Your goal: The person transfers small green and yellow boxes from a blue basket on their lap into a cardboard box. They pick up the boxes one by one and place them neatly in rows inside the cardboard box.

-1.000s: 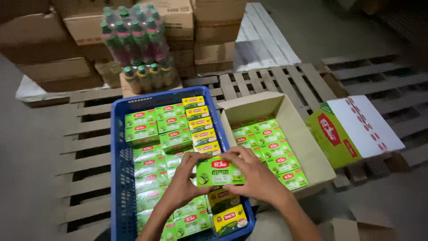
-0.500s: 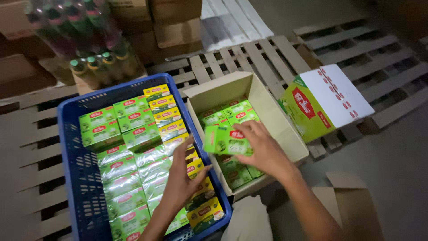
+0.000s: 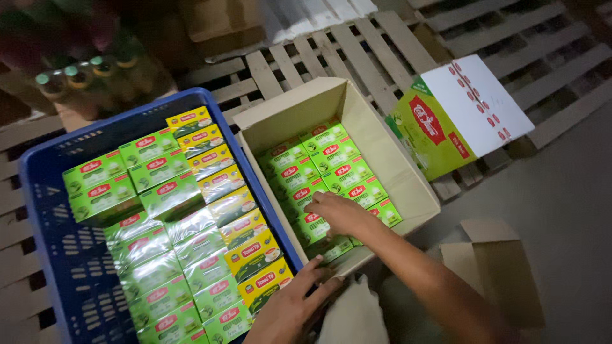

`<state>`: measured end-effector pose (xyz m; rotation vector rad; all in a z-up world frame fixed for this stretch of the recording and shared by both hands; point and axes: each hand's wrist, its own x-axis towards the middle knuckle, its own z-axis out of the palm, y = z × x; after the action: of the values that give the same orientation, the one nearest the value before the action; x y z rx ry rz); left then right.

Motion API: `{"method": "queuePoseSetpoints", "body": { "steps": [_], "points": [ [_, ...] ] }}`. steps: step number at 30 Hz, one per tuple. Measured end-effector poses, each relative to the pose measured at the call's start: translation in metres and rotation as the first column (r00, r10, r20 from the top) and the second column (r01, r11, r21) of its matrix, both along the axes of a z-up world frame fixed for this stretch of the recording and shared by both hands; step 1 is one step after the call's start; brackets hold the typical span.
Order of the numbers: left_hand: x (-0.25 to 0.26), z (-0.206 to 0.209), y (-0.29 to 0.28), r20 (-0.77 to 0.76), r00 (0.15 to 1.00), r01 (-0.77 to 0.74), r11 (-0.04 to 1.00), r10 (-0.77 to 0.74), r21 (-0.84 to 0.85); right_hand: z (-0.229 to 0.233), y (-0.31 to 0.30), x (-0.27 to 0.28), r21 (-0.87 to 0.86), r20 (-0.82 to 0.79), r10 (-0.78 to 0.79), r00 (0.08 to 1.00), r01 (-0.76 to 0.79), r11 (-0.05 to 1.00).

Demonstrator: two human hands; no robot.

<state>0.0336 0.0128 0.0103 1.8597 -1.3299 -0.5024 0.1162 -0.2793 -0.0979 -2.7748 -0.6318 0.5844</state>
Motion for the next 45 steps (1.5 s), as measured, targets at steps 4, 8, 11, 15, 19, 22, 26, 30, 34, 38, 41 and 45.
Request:
{"method": "queuePoseSetpoints", "body": {
  "steps": [4,8,11,15,19,22,26,30,34,38,41,45],
  "points": [
    [-0.004,-0.032,-0.003,0.019,1.0,0.003,0.999,-0.002,-0.045,-0.02,0.002,0.013,-0.047,-0.059,-0.038,0.998,0.035,0.998],
    [-0.006,-0.04,-0.005,0.078,0.996,-0.03,1.0,0.031,-0.008,-0.014,0.012,0.017,-0.166,-0.067,0.019,0.998,-0.03,0.986],
    [-0.003,-0.044,-0.006,0.056,0.998,-0.009,0.996,0.014,-0.085,-0.009,0.02,0.02,-0.242,-0.054,0.029,0.998,-0.041,0.969],
    [-0.002,-0.048,-0.006,0.081,0.997,0.019,0.997,-0.013,-0.081,-0.036,0.016,0.024,-0.309,-0.066,0.059,0.996,-0.077,0.948],
    [-0.004,-0.052,-0.005,0.076,0.997,-0.009,0.994,0.017,-0.108,-0.038,0.019,0.027,-0.435,-0.13,0.06,0.99,-0.111,0.893],
    [-0.003,-0.054,-0.004,0.065,0.998,0.017,0.993,-0.01,-0.114,-0.04,0.017,0.03,-0.445,-0.183,0.042,0.982,-0.12,0.888],
    [-0.002,-0.051,-0.003,0.067,0.998,0.024,0.993,-0.016,-0.117,-0.035,0.016,0.028,-0.399,-0.287,-0.025,0.958,-0.096,0.912],
    [0.001,-0.026,-0.002,-0.092,0.996,0.017,0.999,-0.02,-0.032,-0.051,0.007,0.022,-0.299,-0.277,-0.092,0.956,0.005,0.954],
    [0.0,-0.034,-0.002,-0.097,0.994,0.043,0.998,-0.047,-0.04,-0.05,0.009,0.026,-0.308,-0.381,-0.165,0.91,0.043,0.95],
    [-0.001,-0.022,-0.001,-0.109,0.994,0.03,0.999,-0.028,0.016,-0.082,-0.01,0.024,-0.223,-0.388,-0.209,0.898,0.128,0.966],
    [-0.006,-0.016,0.001,-0.046,0.999,-0.01,0.998,0.013,0.064,-0.057,-0.014,0.021,-0.156,-0.399,-0.295,0.868,0.253,0.955],
    [-0.015,-0.001,0.008,0.038,0.999,-0.006,0.992,0.001,0.126,0.007,-0.002,0.016,-0.192,-0.406,-0.482,0.776,0.443,0.876]
  ]
}}
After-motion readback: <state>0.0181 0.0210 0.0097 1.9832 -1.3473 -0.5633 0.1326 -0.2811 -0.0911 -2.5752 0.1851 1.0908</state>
